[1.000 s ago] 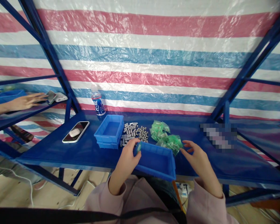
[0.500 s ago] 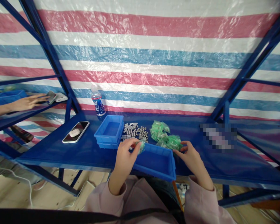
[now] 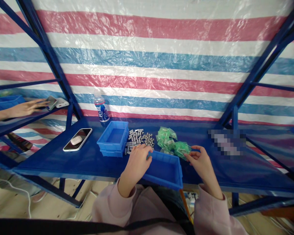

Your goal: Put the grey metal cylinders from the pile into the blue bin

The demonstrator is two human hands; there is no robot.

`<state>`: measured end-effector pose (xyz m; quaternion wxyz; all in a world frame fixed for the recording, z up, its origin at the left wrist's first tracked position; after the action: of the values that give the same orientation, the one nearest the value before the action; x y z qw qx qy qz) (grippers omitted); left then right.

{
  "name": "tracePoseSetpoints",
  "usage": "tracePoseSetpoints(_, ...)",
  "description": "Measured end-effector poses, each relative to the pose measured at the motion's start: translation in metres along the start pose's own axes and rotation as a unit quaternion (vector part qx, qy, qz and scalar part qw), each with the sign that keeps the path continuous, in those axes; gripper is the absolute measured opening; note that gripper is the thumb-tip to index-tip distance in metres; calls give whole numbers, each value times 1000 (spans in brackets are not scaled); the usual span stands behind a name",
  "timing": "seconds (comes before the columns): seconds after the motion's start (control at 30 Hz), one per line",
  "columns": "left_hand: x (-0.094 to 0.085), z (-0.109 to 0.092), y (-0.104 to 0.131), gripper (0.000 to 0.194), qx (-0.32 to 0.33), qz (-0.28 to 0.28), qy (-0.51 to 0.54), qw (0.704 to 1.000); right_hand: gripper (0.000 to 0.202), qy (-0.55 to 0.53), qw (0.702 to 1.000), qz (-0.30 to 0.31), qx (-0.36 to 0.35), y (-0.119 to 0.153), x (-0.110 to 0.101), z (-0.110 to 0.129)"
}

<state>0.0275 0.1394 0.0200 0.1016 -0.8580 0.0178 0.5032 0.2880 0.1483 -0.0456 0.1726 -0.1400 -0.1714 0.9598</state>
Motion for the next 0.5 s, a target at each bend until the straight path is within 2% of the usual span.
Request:
tracePoseSetpoints(0.17,-3,11,3,32,-13,-22,-5,1000,62,-34,999,-27,-3,0,-2,8)
tracePoseSetpoints(0.33,0,20,9,42,-30,34,15,999,62,-40,998,-55,-16,3,-10,22)
tracePoseSetpoints(0.4,0,21,10,41,-35,40,18,998,58,-41,996,-64,-36,6,-12,35)
tracePoseSetpoints(0.5,-3,17,11,30,-36,10,-3,999,52,-61,994,-70,-62,13,-8,59)
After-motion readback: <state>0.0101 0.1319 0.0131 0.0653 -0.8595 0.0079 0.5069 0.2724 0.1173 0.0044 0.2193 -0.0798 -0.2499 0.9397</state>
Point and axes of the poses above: each hand's wrist, its own y-axis away from the middle knuckle, its own x-axis out of the palm, z = x × y, the point moved 9 cm from there along -y, towards the middle knuckle, and after that the axes turned 13 degrees about -x, right-handed, at the moved point
